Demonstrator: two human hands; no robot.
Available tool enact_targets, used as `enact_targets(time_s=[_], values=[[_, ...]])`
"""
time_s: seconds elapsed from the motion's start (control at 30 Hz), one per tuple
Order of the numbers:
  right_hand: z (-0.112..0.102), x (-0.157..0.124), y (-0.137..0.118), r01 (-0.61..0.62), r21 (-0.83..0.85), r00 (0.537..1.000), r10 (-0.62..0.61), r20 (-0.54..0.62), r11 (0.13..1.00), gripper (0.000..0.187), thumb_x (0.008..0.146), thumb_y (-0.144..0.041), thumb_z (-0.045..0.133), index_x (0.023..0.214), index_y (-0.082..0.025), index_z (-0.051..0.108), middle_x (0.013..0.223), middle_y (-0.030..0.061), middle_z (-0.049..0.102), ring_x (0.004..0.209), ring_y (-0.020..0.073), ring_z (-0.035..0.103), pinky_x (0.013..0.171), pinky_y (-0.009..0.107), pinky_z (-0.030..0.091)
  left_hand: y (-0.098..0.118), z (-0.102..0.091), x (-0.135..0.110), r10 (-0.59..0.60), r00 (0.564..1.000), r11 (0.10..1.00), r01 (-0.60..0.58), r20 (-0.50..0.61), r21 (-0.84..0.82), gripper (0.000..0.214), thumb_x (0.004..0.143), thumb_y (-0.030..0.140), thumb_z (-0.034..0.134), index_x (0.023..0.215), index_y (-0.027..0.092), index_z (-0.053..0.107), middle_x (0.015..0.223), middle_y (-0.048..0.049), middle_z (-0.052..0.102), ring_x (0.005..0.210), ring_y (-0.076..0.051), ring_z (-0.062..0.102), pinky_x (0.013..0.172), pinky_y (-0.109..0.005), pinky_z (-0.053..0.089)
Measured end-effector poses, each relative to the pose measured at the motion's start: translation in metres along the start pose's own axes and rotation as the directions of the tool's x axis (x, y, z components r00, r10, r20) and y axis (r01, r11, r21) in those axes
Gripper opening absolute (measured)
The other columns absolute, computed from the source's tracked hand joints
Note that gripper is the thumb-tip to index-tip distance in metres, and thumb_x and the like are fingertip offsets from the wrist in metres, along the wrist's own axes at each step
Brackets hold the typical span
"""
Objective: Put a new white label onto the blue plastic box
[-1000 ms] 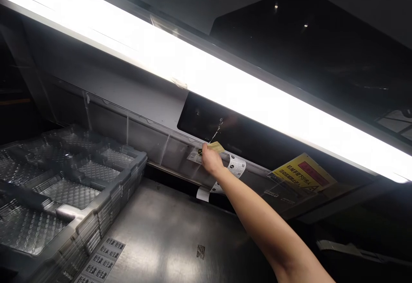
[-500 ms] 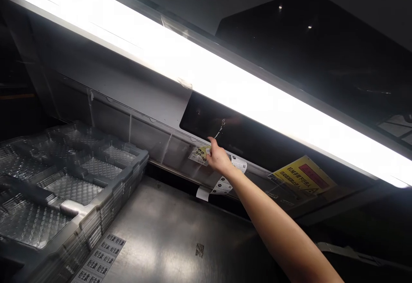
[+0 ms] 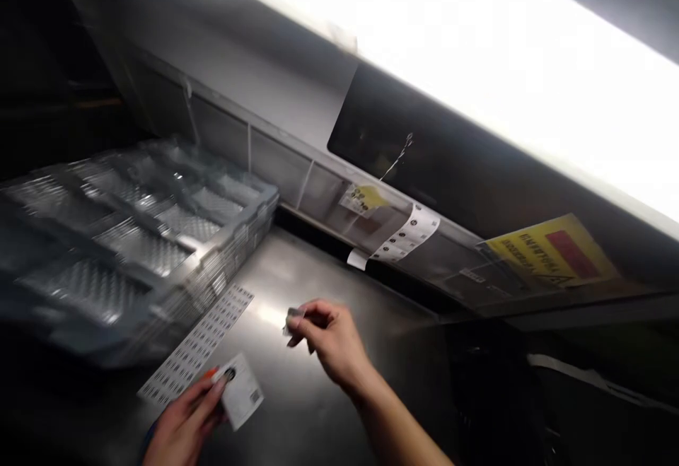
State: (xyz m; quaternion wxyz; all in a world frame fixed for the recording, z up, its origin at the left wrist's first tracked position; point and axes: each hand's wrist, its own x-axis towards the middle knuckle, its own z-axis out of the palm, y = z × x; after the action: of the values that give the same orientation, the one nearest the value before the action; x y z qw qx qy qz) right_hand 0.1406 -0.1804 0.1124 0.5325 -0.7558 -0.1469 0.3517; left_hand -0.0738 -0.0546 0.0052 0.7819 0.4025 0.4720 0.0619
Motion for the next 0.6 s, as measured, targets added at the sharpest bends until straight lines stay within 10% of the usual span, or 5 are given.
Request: enact_targets(time_s=[0.17,0.27,0.6], values=[[0.047,-0.069,0.05,-0.082,0.085,0.982,0.066,0.178,0.993,0.044,0.085,-0.054,0.077,0.084,-0.01,0.076,0.09,0.0126,0.071,0.076,0.0163,0.06,0.067,0.027,0.042,0.001,0.015,-0.046,0.078,0.982,0.994,-0.063,0.175,-0.086,0.048,0.079,0.056,0.083,0.101,0.016,0.068,0.105,-0.0081,0.072,0.095,-0.022,0.068,0.085,-0.032,0.057],[0.056,-0.088,0.063,-0.016,0.114,0.967,-0.013,0.253,0.993,0.036,0.084,-0.048,0.08,0.081,-0.013,0.077,0.119,0.0113,0.064,0.095,0.0174,0.058,0.077,0.027,0.043,-0.002,0.011,-0.088,0.151,0.983,0.986,-0.142,0.108,-0.085,0.039,0.084,0.05,0.081,0.102,0.018,0.069,0.098,-0.0054,0.072,0.087,-0.017,0.065,0.081,-0.027,0.055],[0.135,-0.164,0.063,-0.036,0.265,0.804,-0.129,0.58,0.964,0.054,0.084,-0.037,0.084,0.124,-0.02,0.053,0.086,-0.001,0.06,0.076,0.0123,0.053,0.068,0.025,0.044,-0.016,-0.049,-0.211,0.226,0.968,0.949,-0.244,-0.107,-0.198,0.032,0.089,0.043,0.078,0.105,0.016,0.07,0.108,-0.0091,0.074,0.095,-0.02,0.069,0.088,-0.031,0.057]])
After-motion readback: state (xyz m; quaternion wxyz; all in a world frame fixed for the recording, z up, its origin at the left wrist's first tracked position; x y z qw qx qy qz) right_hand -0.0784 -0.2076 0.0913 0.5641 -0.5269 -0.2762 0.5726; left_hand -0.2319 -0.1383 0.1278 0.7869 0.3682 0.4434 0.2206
